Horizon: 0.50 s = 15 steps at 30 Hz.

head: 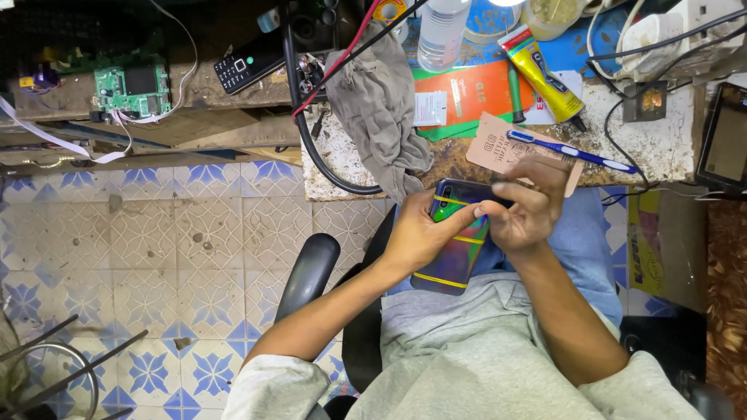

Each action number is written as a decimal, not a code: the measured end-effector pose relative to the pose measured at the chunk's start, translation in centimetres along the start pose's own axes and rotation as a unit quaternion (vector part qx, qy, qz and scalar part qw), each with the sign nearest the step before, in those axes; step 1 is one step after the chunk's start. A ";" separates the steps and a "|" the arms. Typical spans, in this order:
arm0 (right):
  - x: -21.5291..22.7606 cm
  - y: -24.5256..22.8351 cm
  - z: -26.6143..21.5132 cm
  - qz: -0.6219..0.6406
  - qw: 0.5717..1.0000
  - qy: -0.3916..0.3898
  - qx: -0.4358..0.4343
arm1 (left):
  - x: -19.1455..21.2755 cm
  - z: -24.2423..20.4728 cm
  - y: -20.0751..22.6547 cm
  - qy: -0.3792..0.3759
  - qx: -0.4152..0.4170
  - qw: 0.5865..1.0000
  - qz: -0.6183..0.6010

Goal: The person sits in a chair and cleans a smartphone with a cloth. They wipe the back and sides of the device, which is secured with yellow rubber bands, and then inspect the screen.

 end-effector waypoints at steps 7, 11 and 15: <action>-0.4 -0.7 2.7 0.019 0.994 -0.099 0.033 | 0.5 0.6 -0.2 0.009 0.014 0.998 -0.053; 0.3 -0.4 2.0 -0.007 0.999 -0.047 0.021 | 0.2 0.4 1.1 0.015 0.029 0.997 -0.076; 1.4 1.1 1.1 -0.017 1.000 -0.018 0.017 | 1.6 0.8 4.4 0.062 0.029 0.993 -0.101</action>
Point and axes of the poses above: each hand's wrist, its own z-axis towards the middle knuckle, its own x-axis out of the back of the hand, y = z × x, the point moved 4 cm from there along z, towards the middle knuckle, and after that the axes turned 9 degrees about -y, right-handed, at the moved point
